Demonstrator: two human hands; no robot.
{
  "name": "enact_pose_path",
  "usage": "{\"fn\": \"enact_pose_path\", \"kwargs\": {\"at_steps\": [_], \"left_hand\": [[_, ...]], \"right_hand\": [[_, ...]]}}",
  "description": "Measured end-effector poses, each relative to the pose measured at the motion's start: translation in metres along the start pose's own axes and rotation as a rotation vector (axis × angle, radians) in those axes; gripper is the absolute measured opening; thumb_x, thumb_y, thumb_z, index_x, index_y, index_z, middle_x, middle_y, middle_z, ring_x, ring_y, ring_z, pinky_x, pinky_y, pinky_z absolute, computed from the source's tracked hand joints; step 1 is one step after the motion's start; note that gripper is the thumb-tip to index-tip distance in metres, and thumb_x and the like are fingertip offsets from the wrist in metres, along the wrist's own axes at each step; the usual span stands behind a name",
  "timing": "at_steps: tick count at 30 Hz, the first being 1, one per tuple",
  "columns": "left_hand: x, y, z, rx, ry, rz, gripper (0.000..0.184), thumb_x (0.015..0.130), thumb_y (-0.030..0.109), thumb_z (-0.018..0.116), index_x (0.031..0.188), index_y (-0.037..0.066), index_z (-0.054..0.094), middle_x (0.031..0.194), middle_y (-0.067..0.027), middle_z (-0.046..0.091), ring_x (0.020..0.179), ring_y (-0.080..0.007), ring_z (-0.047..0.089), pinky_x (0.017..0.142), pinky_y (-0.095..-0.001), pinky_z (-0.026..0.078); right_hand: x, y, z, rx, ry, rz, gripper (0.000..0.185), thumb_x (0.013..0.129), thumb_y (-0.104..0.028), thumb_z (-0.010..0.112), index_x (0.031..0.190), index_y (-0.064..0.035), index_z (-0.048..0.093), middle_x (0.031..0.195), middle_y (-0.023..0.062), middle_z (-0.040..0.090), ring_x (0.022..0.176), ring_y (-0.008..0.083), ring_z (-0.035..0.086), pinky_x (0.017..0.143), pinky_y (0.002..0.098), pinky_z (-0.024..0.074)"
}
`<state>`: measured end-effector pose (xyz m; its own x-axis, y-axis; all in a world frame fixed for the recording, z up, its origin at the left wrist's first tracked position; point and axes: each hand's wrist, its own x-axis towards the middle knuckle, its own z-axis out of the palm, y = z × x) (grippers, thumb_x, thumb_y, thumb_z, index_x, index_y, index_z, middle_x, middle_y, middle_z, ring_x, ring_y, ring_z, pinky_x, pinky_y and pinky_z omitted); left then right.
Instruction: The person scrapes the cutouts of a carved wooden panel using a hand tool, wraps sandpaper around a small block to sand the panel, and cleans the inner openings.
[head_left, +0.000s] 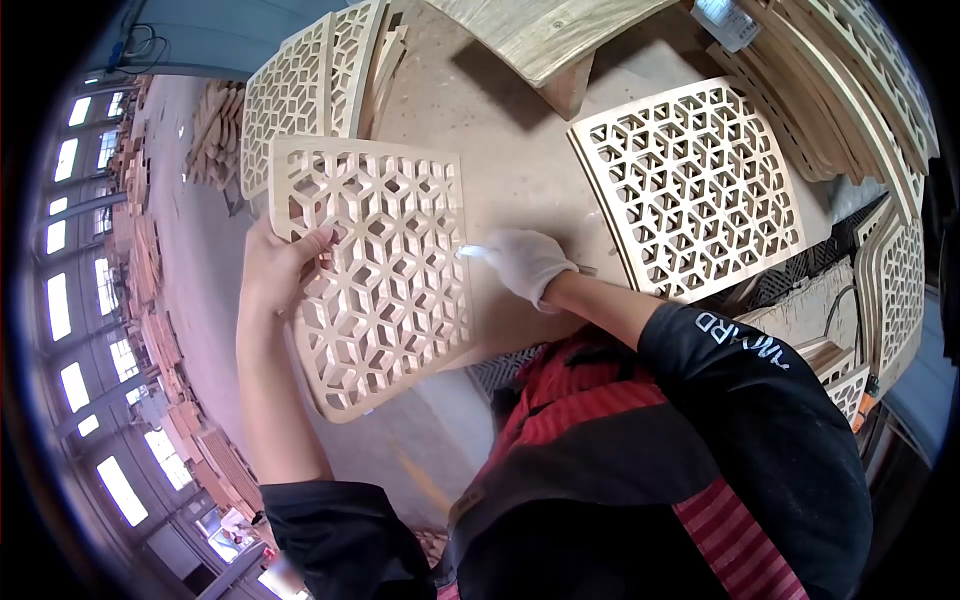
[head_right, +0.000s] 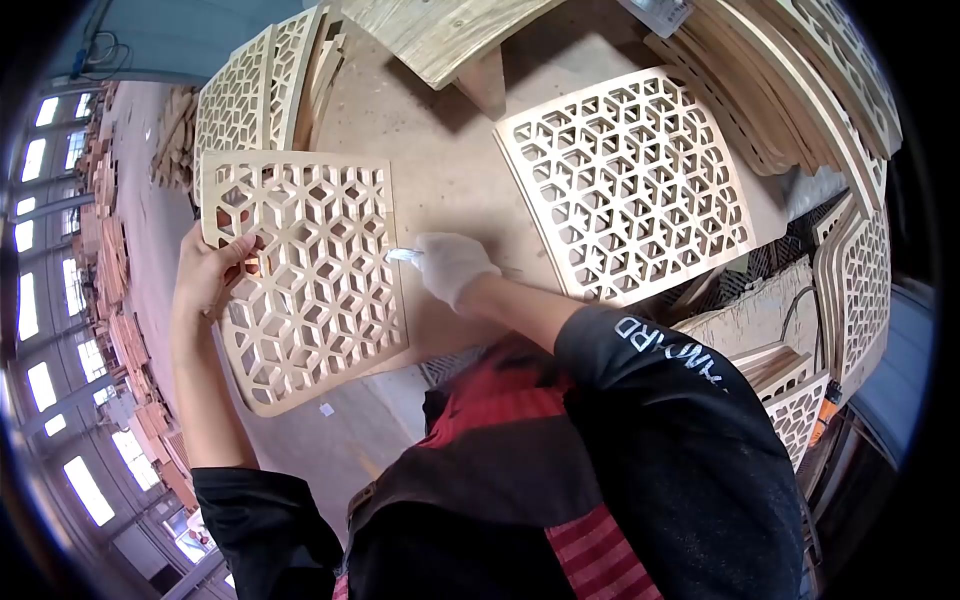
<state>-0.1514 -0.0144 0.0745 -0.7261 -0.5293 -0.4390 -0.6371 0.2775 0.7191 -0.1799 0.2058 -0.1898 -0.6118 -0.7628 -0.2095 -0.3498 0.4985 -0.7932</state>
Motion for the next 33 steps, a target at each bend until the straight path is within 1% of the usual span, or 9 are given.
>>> {"fn": "enact_pose_path", "kwargs": {"at_steps": [8,12,14,17,20,23,29,30,33], "left_hand": [[0.002,-0.005,-0.001,-0.009,0.003,-0.012,0.031,0.086,-0.003,0.064,0.115,-0.004,0.055,0.092,-0.0125,0.067,0.074,-0.0171,0.064,0.059,-0.0277,0.051],[-0.002,0.002,0.007,-0.021,0.029,0.002,0.029,0.085,-0.003,0.064,0.112,-0.003,0.056,0.088,-0.011,0.067,0.07,-0.0157,0.062,0.058,-0.0271,0.05],[-0.006,0.007,0.014,-0.035,0.071,0.02,0.026,0.083,-0.003,0.065,0.107,-0.003,0.058,0.083,-0.0087,0.066,0.063,-0.0134,0.059,0.055,-0.0253,0.048],[-0.007,0.009,0.012,0.04,0.017,0.023,0.028,0.085,-0.002,0.063,0.112,-0.004,0.056,0.086,-0.0119,0.067,0.065,-0.0152,0.061,0.055,-0.0264,0.048],[-0.01,0.013,0.019,0.015,0.031,0.025,0.026,0.085,-0.002,0.063,0.11,-0.004,0.056,0.083,-0.0119,0.067,0.061,-0.0148,0.059,0.054,-0.026,0.047],[-0.013,0.018,0.027,0.033,0.036,0.065,0.024,0.085,-0.002,0.063,0.109,-0.004,0.057,0.082,-0.0119,0.066,0.059,-0.0152,0.058,0.053,-0.0263,0.047],[-0.013,0.02,0.028,0.033,0.039,0.067,0.022,0.081,-0.006,0.063,0.104,-0.005,0.059,0.076,-0.0086,0.065,0.057,-0.0133,0.058,0.052,-0.0273,0.047],[-0.015,0.022,0.03,0.034,0.043,0.071,0.022,0.082,-0.005,0.063,0.104,-0.005,0.059,0.076,-0.0087,0.065,0.057,-0.0134,0.058,0.052,-0.0273,0.047],[-0.021,0.033,0.047,0.101,0.028,0.129,0.016,0.082,-0.006,0.062,0.098,-0.005,0.063,0.074,-0.0063,0.065,0.059,-0.0124,0.058,0.054,-0.0276,0.047]], "right_hand": [[-0.001,-0.001,-0.01,0.03,-0.056,-0.009,0.028,0.096,-0.03,0.048,0.103,-0.0108,0.068,0.081,0.0181,0.064,0.075,0.0364,0.062,0.072,0.0463,0.0488],[0.003,-0.002,-0.004,0.049,-0.041,-0.021,0.031,0.096,-0.03,0.049,0.094,-0.0064,0.069,0.082,0.0202,0.064,0.078,0.0367,0.063,0.073,0.0466,0.0486],[0.006,-0.006,-0.004,0.061,-0.055,0.031,0.033,0.097,-0.031,0.048,0.091,-0.0062,0.07,0.081,0.0216,0.064,0.078,0.0368,0.064,0.073,0.0464,0.0487],[-0.006,-0.036,-0.041,-0.008,-0.161,0.048,0.042,0.098,-0.038,0.048,0.087,-0.0041,0.069,0.077,0.0236,0.063,0.077,0.0387,0.064,0.073,0.0468,0.0489],[-0.008,-0.036,-0.026,0.0,-0.056,0.026,0.045,0.099,-0.039,0.045,0.087,-0.0022,0.069,0.075,0.0248,0.063,0.077,0.0406,0.064,0.073,0.0476,0.0493],[0.013,-0.025,-0.008,0.109,-0.165,0.132,0.048,0.1,-0.039,0.043,0.089,-0.001,0.069,0.077,0.025,0.064,0.078,0.0421,0.063,0.074,0.0489,0.0491],[0.019,-0.01,0.008,-0.029,-0.212,-0.01,0.05,0.102,-0.039,0.038,0.093,-0.0007,0.068,0.081,0.0239,0.065,0.078,0.0419,0.063,0.075,0.0501,0.0485],[0.019,-0.02,-0.001,0.023,-0.259,0.103,0.039,0.101,-0.03,0.039,0.103,-0.0062,0.069,0.083,0.0215,0.066,0.077,0.0408,0.064,0.074,0.0488,0.0494],[0.024,-0.031,0.002,0.005,-0.19,-0.012,0.032,0.098,-0.02,0.041,0.113,-0.015,0.069,0.083,0.02,0.065,0.075,0.0395,0.064,0.072,0.0472,0.0504]]}}
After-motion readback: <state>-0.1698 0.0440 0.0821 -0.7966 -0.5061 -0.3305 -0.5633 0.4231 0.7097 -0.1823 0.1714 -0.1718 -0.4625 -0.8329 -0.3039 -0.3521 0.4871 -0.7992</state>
